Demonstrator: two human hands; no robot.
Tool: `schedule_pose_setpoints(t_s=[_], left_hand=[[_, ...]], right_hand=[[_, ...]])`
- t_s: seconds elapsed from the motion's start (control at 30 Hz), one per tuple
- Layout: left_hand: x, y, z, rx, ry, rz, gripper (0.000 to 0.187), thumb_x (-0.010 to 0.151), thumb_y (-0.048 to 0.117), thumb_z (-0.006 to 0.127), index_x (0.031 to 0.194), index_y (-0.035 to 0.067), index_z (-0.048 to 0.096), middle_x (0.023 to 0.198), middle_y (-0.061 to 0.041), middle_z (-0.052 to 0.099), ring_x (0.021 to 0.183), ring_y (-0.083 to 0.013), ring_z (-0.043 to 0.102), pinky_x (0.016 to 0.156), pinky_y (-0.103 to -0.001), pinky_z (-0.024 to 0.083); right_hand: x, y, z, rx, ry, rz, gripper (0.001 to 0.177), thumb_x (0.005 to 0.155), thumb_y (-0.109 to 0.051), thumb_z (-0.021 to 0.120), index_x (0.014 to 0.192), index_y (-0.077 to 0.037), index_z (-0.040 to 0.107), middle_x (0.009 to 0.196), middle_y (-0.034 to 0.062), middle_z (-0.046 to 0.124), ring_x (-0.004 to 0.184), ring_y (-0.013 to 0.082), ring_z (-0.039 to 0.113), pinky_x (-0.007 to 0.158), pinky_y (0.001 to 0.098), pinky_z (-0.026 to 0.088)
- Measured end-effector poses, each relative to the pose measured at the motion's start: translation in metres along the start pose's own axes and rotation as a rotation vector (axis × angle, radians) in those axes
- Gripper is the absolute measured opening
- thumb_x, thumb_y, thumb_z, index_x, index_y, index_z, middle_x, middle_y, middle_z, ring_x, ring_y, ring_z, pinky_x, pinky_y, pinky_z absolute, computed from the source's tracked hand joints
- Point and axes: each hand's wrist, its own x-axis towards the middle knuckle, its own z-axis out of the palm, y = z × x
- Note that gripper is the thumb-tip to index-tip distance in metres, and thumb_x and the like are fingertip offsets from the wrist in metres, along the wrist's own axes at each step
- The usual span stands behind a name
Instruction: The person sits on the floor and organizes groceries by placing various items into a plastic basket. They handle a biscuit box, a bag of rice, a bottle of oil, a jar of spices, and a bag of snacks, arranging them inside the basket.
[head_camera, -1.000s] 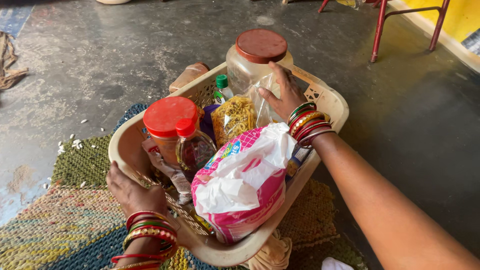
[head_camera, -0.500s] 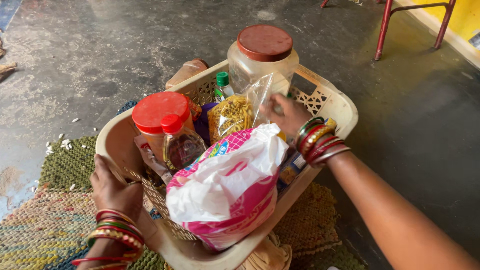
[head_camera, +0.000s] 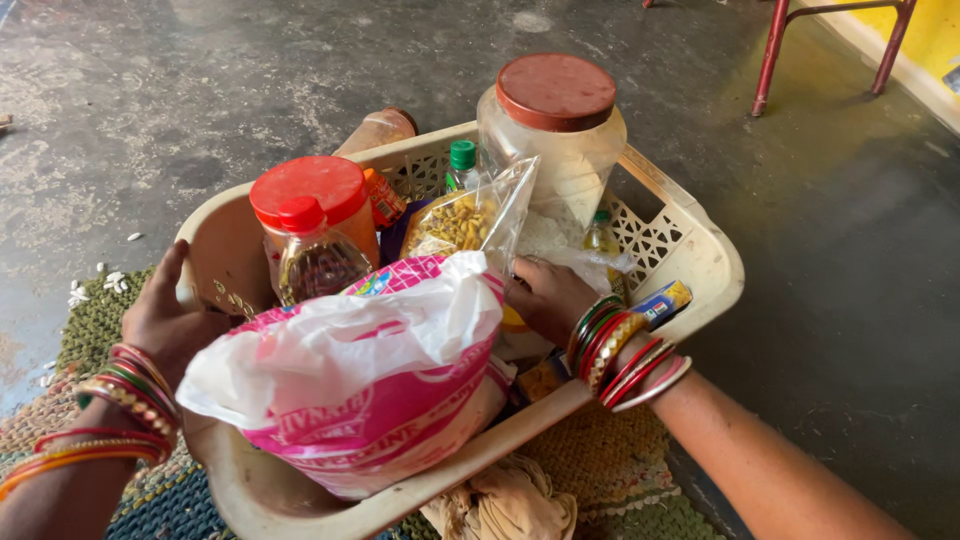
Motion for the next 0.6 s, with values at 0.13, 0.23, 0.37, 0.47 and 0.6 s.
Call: schedule_pose_setpoints(t_s=[0.13,0.23,0.37,0.47,0.6], left_hand=[[0.003,0.000,-0.001,0.136,0.033,0.106,0.124,0.062,0.016,0.092,0.169,0.025,0.029,0.148,-0.024,0.056,0.131,-0.0384,0.060,0.108,-0.045,0.048],[-0.012,0.012,0.004,0.292,0.133,0.182,0.125,0.061,0.013,0.094,0.167,0.020,0.027,0.152,-0.023,0.051,0.135,-0.0390,0.054,0.111,-0.043,0.044],[-0.042,0.024,0.008,0.194,0.174,0.070,0.134,0.059,0.016,0.091,0.168,0.010,0.013,0.153,-0.025,0.049,0.132,-0.0395,0.057,0.111,-0.042,0.045],[-0.062,0.018,0.017,0.211,0.222,-0.141,0.126,0.069,0.024,0.088,0.170,0.005,0.015,0.148,-0.031,0.053,0.133,-0.0447,0.057,0.117,-0.044,0.045],[-0.068,0.000,0.030,0.453,0.321,-0.016,0.132,0.059,0.028,0.097,0.163,0.007,0.018,0.154,-0.032,0.037,0.131,-0.0502,0.045,0.106,-0.053,0.044]], right_hand=[[-0.004,0.000,0.013,0.056,0.063,-0.010,0.042,0.095,-0.045,0.050,0.108,-0.009,0.066,0.105,0.0236,0.072,0.101,0.0464,0.065,0.084,0.0509,0.052],[-0.009,0.001,0.010,0.033,0.057,-0.044,0.045,0.096,-0.048,0.052,0.102,-0.006,0.067,0.102,0.0247,0.070,0.099,0.0457,0.066,0.083,0.0505,0.052],[-0.015,0.003,0.000,-0.127,0.021,0.021,0.056,0.098,-0.055,0.052,0.091,-0.002,0.067,0.097,0.0216,0.069,0.092,0.0407,0.069,0.083,0.0491,0.053],[-0.013,0.016,-0.012,-0.222,0.074,0.069,0.057,0.100,-0.058,0.051,0.096,-0.004,0.070,0.100,0.0170,0.069,0.092,0.0339,0.070,0.084,0.0474,0.054],[-0.006,0.042,-0.028,-0.304,0.415,-0.117,0.039,0.098,-0.042,0.061,0.109,-0.006,0.071,0.116,0.0184,0.065,0.103,0.0337,0.065,0.087,0.0475,0.053]])
